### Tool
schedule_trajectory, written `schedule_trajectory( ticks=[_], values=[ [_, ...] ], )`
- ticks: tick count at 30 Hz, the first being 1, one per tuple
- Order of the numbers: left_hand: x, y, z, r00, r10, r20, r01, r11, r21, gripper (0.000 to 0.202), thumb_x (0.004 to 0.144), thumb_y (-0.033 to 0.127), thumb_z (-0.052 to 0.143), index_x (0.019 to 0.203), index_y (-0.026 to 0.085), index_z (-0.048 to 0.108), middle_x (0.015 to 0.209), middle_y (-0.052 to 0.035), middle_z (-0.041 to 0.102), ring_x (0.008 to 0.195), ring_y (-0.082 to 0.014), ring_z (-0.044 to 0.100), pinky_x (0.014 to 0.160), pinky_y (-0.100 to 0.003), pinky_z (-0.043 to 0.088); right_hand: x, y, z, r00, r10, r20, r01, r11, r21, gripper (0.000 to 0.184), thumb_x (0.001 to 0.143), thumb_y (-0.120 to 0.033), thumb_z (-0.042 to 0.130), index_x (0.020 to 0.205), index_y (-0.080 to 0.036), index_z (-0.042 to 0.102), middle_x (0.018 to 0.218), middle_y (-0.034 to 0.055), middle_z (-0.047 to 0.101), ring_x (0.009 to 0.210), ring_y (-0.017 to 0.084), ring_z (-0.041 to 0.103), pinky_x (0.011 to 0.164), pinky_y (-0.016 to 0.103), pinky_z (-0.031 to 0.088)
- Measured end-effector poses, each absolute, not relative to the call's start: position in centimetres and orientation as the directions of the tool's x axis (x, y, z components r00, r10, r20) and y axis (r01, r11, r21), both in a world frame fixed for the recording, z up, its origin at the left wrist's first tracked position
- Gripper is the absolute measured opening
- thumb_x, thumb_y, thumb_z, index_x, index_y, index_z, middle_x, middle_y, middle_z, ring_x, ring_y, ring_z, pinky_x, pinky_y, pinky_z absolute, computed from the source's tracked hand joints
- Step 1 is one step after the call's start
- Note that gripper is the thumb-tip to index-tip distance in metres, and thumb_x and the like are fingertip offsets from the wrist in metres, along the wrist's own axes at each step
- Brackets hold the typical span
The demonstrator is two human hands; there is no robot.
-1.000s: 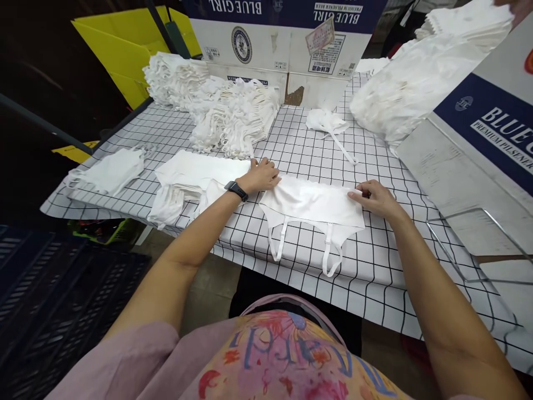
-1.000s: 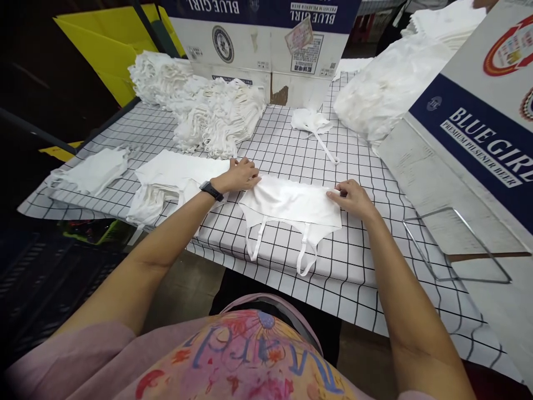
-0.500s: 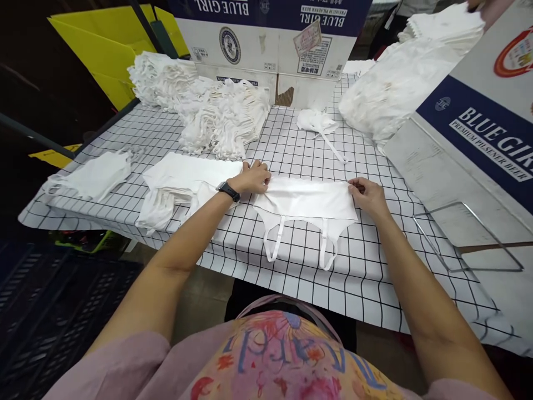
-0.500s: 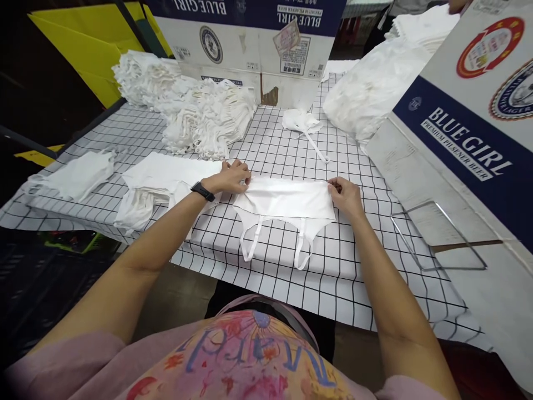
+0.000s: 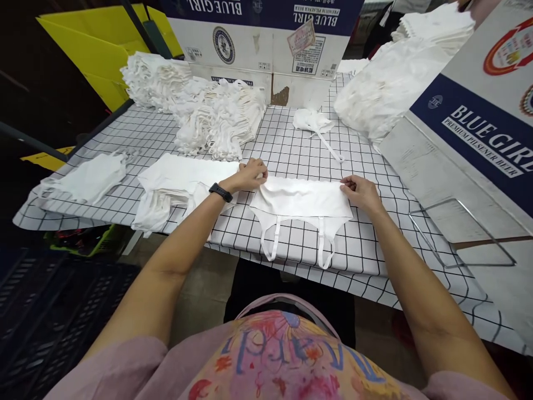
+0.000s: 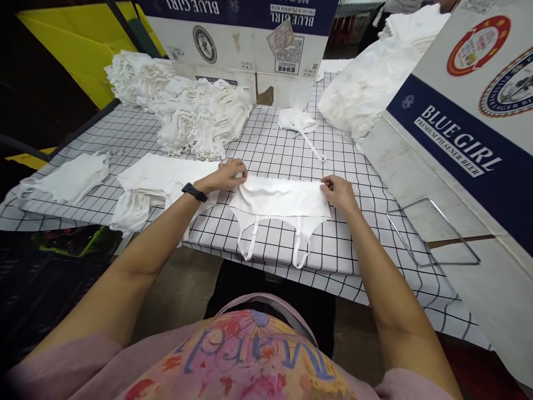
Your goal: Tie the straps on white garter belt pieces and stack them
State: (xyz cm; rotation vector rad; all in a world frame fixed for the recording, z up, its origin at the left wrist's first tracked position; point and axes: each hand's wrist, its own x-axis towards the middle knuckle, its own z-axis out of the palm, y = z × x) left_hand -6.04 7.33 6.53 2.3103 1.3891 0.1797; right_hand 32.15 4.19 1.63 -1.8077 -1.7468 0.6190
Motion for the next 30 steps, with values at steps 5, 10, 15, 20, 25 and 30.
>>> schedule_trajectory(
  ticks=[5,10,15,20,25,30],
  values=[
    [-6.4,7.1,6.0,0.478,0.878,0.041,0.605,-0.363,0.709,0.011,0.089,0.033,0.055,0.091,0.022,0.058,0.105,-0.0058,0.061,0.107,-0.0247,0.053,0.096,-0.042,0.043,31.9,4.0,1.7,0.148,0.987,0.058,0.71,-0.066,-0.701,0.02,0.073,-0.028,0.061,0.088,-0.02,0.072,0.082,0.0051,0.071,0.077,0.022,0.064,0.083,0.039,0.053],
    [-6.2,7.1,5.1,0.499,0.861,0.094,0.356,-0.303,0.884,0.012,0.089,0.033,0.058,0.089,0.021,0.056,0.095,-0.0034,0.061,0.091,-0.0182,0.055,0.086,-0.036,0.045,32.3,3.7,1.4,0.248,0.963,0.11,0.693,-0.097,-0.714,0.02,0.071,-0.028,0.059,0.085,-0.021,0.07,0.074,0.0034,0.067,0.072,0.022,0.062,0.081,0.038,0.053],
    [-5.4,8.2,5.3,0.52,0.854,0.019,0.559,-0.357,0.748,0.018,0.074,0.022,0.063,0.091,0.021,0.06,0.102,-0.0058,0.065,0.1,-0.0236,0.057,0.097,-0.046,0.044,32.7,3.5,1.4,0.246,0.958,0.148,0.679,-0.061,-0.731,0.02,0.071,-0.031,0.058,0.084,-0.021,0.069,0.076,0.0034,0.067,0.072,0.021,0.062,0.079,0.037,0.053],
    [-3.8,8.9,5.4,0.482,0.87,-0.108,0.782,-0.371,0.502,0.03,0.061,0.01,0.057,0.088,0.021,0.066,0.099,-0.0082,0.07,0.119,-0.0357,0.053,0.1,-0.058,0.033,32.9,3.7,0.9,0.255,0.951,0.176,0.661,-0.038,-0.75,0.019,0.071,-0.031,0.06,0.086,-0.022,0.068,0.083,0.0044,0.07,0.075,0.021,0.063,0.08,0.038,0.054],
    [-3.1,9.1,5.2,0.467,0.878,-0.106,0.805,-0.372,0.463,0.019,0.062,0.013,0.06,0.078,0.02,0.066,0.091,-0.0078,0.069,0.113,-0.0346,0.054,0.098,-0.055,0.031,33.5,4.1,-0.2,0.292,0.941,0.169,0.626,-0.054,-0.778,0.019,0.072,-0.031,0.061,0.087,-0.022,0.067,0.078,0.0029,0.068,0.07,0.021,0.062,0.075,0.038,0.055],
    [-3.3,9.3,5.5,0.38,0.921,-0.087,0.854,-0.313,0.415,0.035,0.062,0.015,0.062,0.096,0.02,0.069,0.096,-0.0082,0.068,0.113,-0.0348,0.055,0.098,-0.053,0.029,33.5,4.3,-0.3,0.358,0.919,0.165,0.618,-0.101,-0.779,0.019,0.071,-0.029,0.06,0.088,-0.023,0.066,0.072,0.0018,0.064,0.067,0.022,0.061,0.076,0.04,0.054]
  ],
)
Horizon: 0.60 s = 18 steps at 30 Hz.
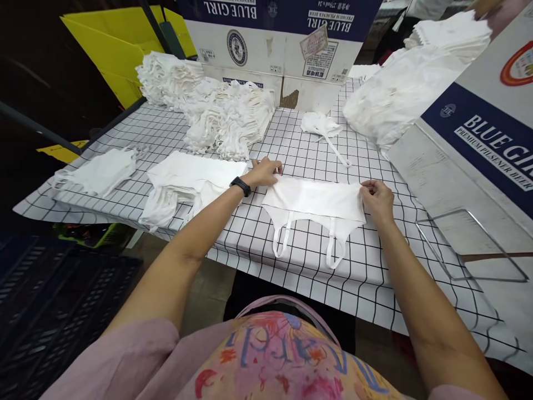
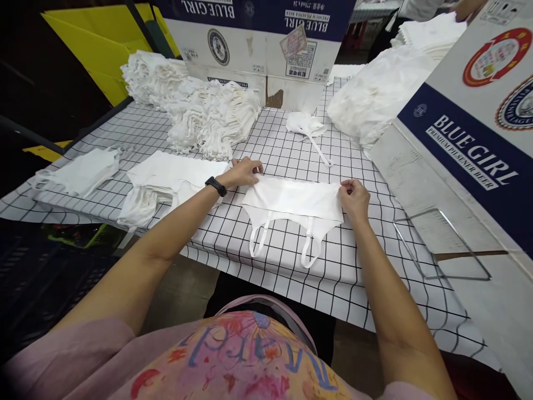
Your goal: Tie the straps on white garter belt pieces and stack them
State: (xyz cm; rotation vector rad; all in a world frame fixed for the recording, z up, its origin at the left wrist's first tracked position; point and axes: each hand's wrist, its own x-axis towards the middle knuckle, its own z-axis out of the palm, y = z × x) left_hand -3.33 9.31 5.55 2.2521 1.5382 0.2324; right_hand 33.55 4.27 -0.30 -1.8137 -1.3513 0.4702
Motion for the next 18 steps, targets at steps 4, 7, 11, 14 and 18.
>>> schedule_trajectory(
  ticks=[4,7,11,14,18],
  values=[
    [-3.3,9.6,5.3,0.376,0.926,-0.046,0.829,-0.314,0.463,0.027,0.064,0.014,0.057,0.089,0.019,0.068,0.098,-0.0078,0.07,0.103,-0.0301,0.061,0.097,-0.05,0.035,33.0,4.0,0.6,0.363,0.925,0.116,0.596,-0.134,-0.792,0.024,0.071,-0.032,0.064,0.094,-0.023,0.065,0.071,0.0007,0.064,0.07,0.023,0.062,0.084,0.041,0.053],
    [-3.3,9.7,5.0,0.379,0.925,0.008,0.768,-0.319,0.556,0.016,0.068,0.014,0.055,0.079,0.019,0.065,0.096,-0.0077,0.072,0.094,-0.0246,0.063,0.088,-0.042,0.045,32.6,3.9,1.2,0.325,0.942,0.077,0.574,-0.133,-0.808,0.037,0.064,-0.033,0.073,0.098,-0.022,0.066,0.077,0.0004,0.066,0.072,0.021,0.062,0.084,0.04,0.053],
    [-3.4,9.5,5.0,0.322,0.945,0.059,0.738,-0.289,0.61,0.011,0.068,0.014,0.056,0.072,0.02,0.065,0.087,-0.0062,0.072,0.086,-0.022,0.063,0.081,-0.038,0.05,32.6,4.1,1.2,0.349,0.934,0.077,0.581,-0.152,-0.8,0.032,0.062,-0.028,0.071,0.093,-0.02,0.071,0.075,-0.0004,0.064,0.07,0.019,0.06,0.083,0.039,0.054],
    [-3.7,9.4,5.5,0.284,0.954,0.099,0.743,-0.284,0.606,0.014,0.066,0.013,0.058,0.074,0.02,0.067,0.095,-0.0076,0.072,0.088,-0.0226,0.063,0.083,-0.04,0.052,32.8,3.9,1.3,0.371,0.925,0.084,0.528,-0.136,-0.838,0.034,0.063,-0.028,0.069,0.095,-0.018,0.074,0.075,-0.0001,0.064,0.071,0.019,0.062,0.076,0.037,0.055],
    [-4.2,9.1,6.9,0.275,0.948,0.162,0.704,-0.313,0.638,0.022,0.062,0.01,0.058,0.079,0.019,0.069,0.1,-0.0076,0.072,0.085,-0.0217,0.062,0.083,-0.042,0.053,32.9,3.4,2.8,0.401,0.911,0.094,0.426,-0.095,-0.9,0.031,0.064,-0.023,0.071,0.094,-0.017,0.076,0.074,-0.0006,0.064,0.068,0.017,0.061,0.065,0.032,0.054]
  ],
)
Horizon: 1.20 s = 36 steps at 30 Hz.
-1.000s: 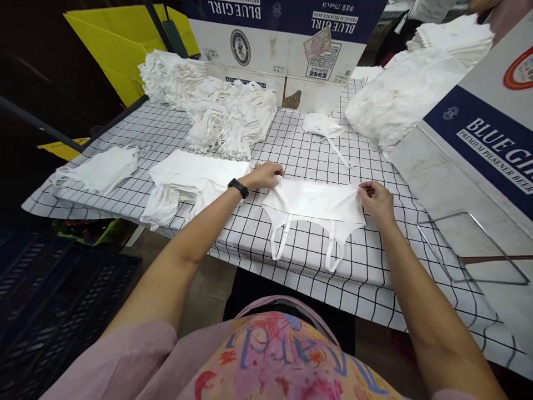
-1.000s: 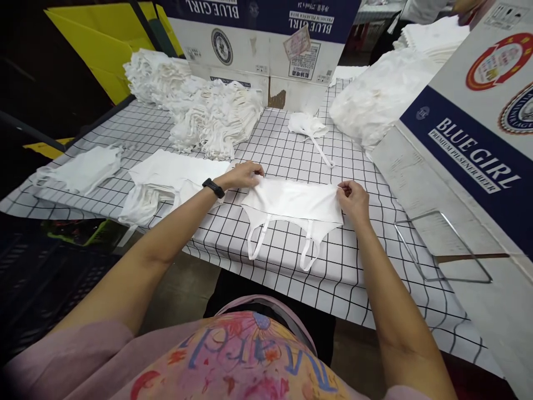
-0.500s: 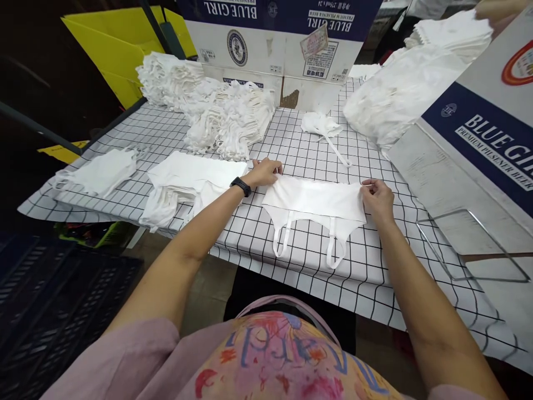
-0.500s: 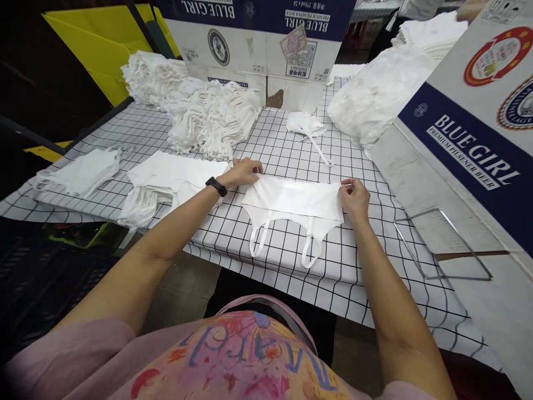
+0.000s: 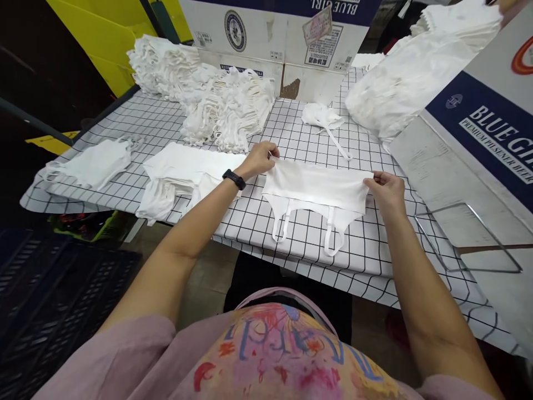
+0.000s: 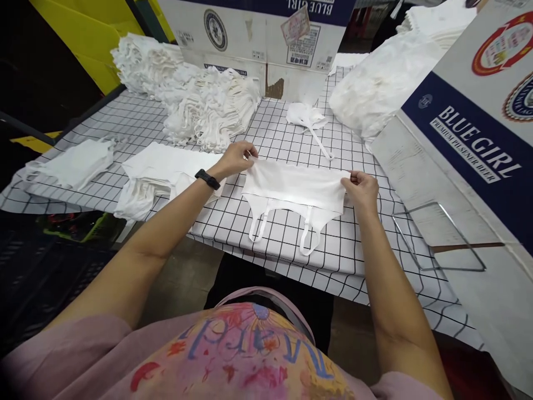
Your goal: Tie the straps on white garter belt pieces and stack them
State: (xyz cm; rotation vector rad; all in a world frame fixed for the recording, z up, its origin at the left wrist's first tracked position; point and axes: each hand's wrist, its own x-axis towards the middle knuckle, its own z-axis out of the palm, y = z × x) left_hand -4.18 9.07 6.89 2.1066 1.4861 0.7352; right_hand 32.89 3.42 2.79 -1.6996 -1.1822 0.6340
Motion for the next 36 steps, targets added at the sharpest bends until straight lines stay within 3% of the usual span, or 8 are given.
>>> schedule_trajectory(
  ticks=[8,15,19,22,26,36],
  values=[
    [-3.9,8.2,12.0,0.166,0.924,0.345,0.526,-0.379,0.762,0.018,0.061,0.008,0.056,0.073,0.018,0.066,0.075,-0.0014,0.066,0.075,-0.0151,0.058,0.072,-0.032,0.051,32.5,2.7,10.4,0.404,0.859,0.315,0.378,0.157,-0.912,0.014,0.069,-0.01,0.068,0.081,-0.016,0.072,0.069,-0.0023,0.062,0.059,0.011,0.052,0.059,0.026,0.045],
    [-3.6,8.0,18.3,0.109,0.856,0.505,0.499,-0.486,0.717,0.013,0.063,0.012,0.063,0.069,0.024,0.062,0.078,-0.0022,0.066,0.09,-0.0223,0.062,0.077,-0.038,0.053,32.8,3.6,16.8,0.347,0.733,0.585,0.424,0.434,-0.795,0.013,0.068,-0.006,0.071,0.078,-0.015,0.072,0.068,-0.0025,0.063,0.06,0.008,0.054,0.066,0.025,0.047],
    [-3.5,7.9,21.2,0.113,0.826,0.553,0.524,-0.522,0.673,0.012,0.063,0.02,0.066,0.071,0.03,0.064,0.081,-0.0027,0.068,0.102,-0.0286,0.061,0.075,-0.042,0.053,33.0,4.1,18.9,0.322,0.694,0.645,0.518,0.441,-0.733,0.014,0.071,-0.005,0.069,0.079,-0.015,0.073,0.068,-0.0024,0.063,0.061,0.009,0.056,0.066,0.026,0.048],
    [-3.6,8.2,22.3,0.093,0.786,0.612,0.579,-0.543,0.609,0.012,0.063,0.021,0.063,0.066,0.032,0.062,0.082,-0.0017,0.068,0.095,-0.0281,0.062,0.079,-0.047,0.052,32.8,4.3,19.7,0.319,0.657,0.684,0.54,0.466,-0.7,0.016,0.072,-0.002,0.066,0.08,-0.015,0.073,0.068,-0.0029,0.062,0.061,0.008,0.056,0.066,0.026,0.049],
    [-4.0,8.6,22.9,0.14,0.817,0.559,0.639,-0.506,0.58,0.014,0.059,0.018,0.061,0.061,0.032,0.059,0.077,-0.002,0.066,0.093,-0.0292,0.061,0.083,-0.049,0.051,32.2,4.4,20.1,0.343,0.687,0.641,0.535,0.418,-0.734,0.016,0.07,0.0,0.068,0.078,-0.014,0.072,0.066,-0.0035,0.059,0.057,0.008,0.053,0.062,0.026,0.046],
    [-4.8,8.5,23.9,0.068,0.85,0.522,0.728,-0.4,0.557,0.017,0.06,0.018,0.064,0.07,0.031,0.066,0.077,-0.0007,0.071,0.093,-0.027,0.059,0.088,-0.046,0.054,30.9,3.5,21.4,0.355,0.671,0.651,0.478,0.468,-0.743,0.017,0.068,0.0,0.068,0.076,-0.015,0.07,0.067,0.0002,0.064,0.059,0.01,0.059,0.057,0.027,0.045]
  ],
)
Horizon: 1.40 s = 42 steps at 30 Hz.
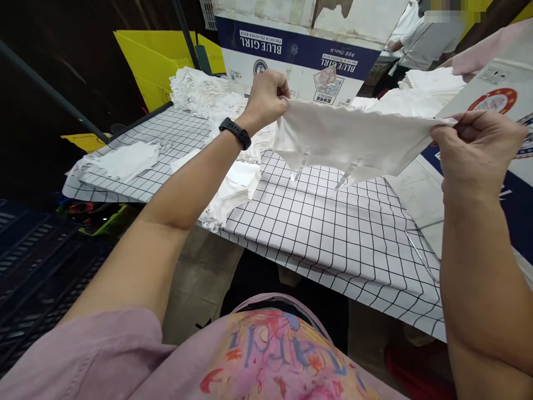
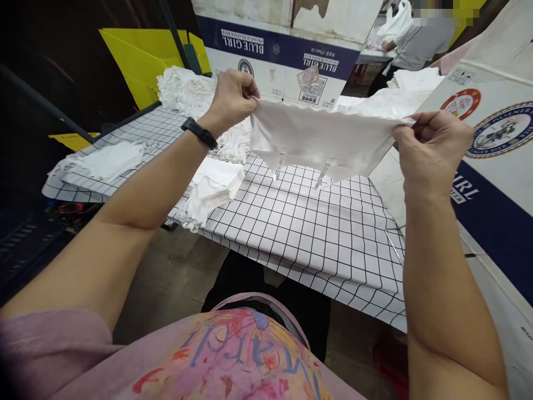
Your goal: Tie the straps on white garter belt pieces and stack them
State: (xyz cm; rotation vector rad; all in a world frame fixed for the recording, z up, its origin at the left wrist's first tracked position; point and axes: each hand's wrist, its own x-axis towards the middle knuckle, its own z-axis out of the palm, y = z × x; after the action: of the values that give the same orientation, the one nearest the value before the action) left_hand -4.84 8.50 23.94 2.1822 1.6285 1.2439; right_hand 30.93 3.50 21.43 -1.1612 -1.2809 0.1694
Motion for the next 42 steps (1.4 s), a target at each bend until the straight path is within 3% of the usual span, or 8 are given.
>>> schedule_trajectory(
  ticks=[4,8,17,25,29,34,38,42],
  values=[
    [-5.1,8.5,23.6,0.064,0.849,0.524,0.694,-0.415,0.588,0.019,0.059,0.018,0.063,0.062,0.037,0.061,0.075,-0.0007,0.07,0.09,-0.0294,0.061,0.084,-0.05,0.055,30.5,2.9,21.8,0.351,0.682,0.642,0.493,0.448,-0.746,0.018,0.07,0.004,0.069,0.078,-0.013,0.071,0.067,0.001,0.064,0.06,0.011,0.06,0.06,0.029,0.046],
    [-5.5,8.8,23.4,0.039,0.827,0.561,0.67,-0.438,0.599,0.016,0.059,0.016,0.061,0.057,0.032,0.059,0.078,-0.0022,0.07,0.089,-0.029,0.065,0.085,-0.05,0.055,30.4,2.4,21.8,0.3,0.699,0.65,0.53,0.444,-0.722,0.013,0.078,-0.001,0.072,0.086,-0.012,0.073,0.072,0.0023,0.065,0.061,0.009,0.059,0.061,0.027,0.045],
    [-6.5,9.1,22.9,0.017,0.781,0.624,0.674,-0.47,0.57,0.013,0.063,0.009,0.058,0.069,0.017,0.066,0.072,-0.0045,0.069,0.081,-0.0217,0.066,0.073,-0.032,0.053,30.2,2.8,21.5,0.326,0.735,0.594,0.417,0.453,-0.788,0.014,0.076,-0.003,0.074,0.088,-0.011,0.074,0.073,0.0025,0.068,0.06,0.008,0.059,0.064,0.026,0.047],
    [-6.9,7.5,23.1,-0.019,0.772,0.635,0.663,-0.466,0.586,0.012,0.062,0.008,0.059,0.068,0.014,0.068,0.068,-0.0026,0.067,0.068,-0.0172,0.06,0.068,-0.031,0.05,29.8,2.4,21.2,0.3,0.791,0.534,0.366,0.421,-0.83,0.014,0.074,-0.013,0.075,0.088,-0.016,0.072,0.076,0.0018,0.07,0.064,0.012,0.06,0.063,0.027,0.047],
    [-7.3,7.4,22.7,-0.07,0.82,0.567,0.516,-0.457,0.724,0.01,0.061,0.009,0.062,0.067,0.014,0.068,0.066,-0.0008,0.065,0.067,-0.0152,0.059,0.066,-0.028,0.049,29.3,1.8,21.6,0.313,0.829,0.463,0.283,0.384,-0.879,0.013,0.072,-0.013,0.074,0.085,-0.016,0.072,0.073,0.0013,0.069,0.061,0.011,0.058,0.064,0.026,0.048],
    [-7.8,6.5,22.7,-0.002,0.943,0.333,0.164,-0.328,0.93,0.015,0.06,0.003,0.064,0.07,0.013,0.066,0.063,0.0006,0.062,0.062,-0.0099,0.055,0.06,-0.023,0.044,30.1,2.1,21.2,0.385,0.866,0.319,0.159,0.279,-0.947,0.015,0.067,-0.013,0.079,0.081,-0.016,0.074,0.067,0.003,0.066,0.056,0.011,0.054,0.062,0.031,0.044],
    [-8.1,6.0,22.5,0.062,0.963,0.264,0.045,-0.267,0.963,0.02,0.06,-0.004,0.063,0.071,0.012,0.066,0.062,0.0012,0.061,0.06,-0.008,0.054,0.059,-0.022,0.041,31.0,2.8,20.1,0.404,0.854,0.327,0.161,0.286,-0.945,0.033,0.05,-0.028,0.095,0.076,-0.018,0.076,0.073,0.0065,0.068,0.059,0.014,0.055,0.066,0.039,0.044],
    [-8.6,5.6,22.2,0.063,0.934,0.351,0.011,-0.352,0.936,0.019,0.063,-0.004,0.066,0.074,0.011,0.066,0.067,0.0007,0.063,0.066,-0.0092,0.058,0.065,-0.024,0.045,31.5,2.5,19.7,0.387,0.838,0.386,0.222,0.321,-0.921,0.047,0.041,-0.044,0.1,0.076,-0.022,0.078,0.078,0.0107,0.069,0.061,0.018,0.056,0.069,0.048,0.045]
  ],
)
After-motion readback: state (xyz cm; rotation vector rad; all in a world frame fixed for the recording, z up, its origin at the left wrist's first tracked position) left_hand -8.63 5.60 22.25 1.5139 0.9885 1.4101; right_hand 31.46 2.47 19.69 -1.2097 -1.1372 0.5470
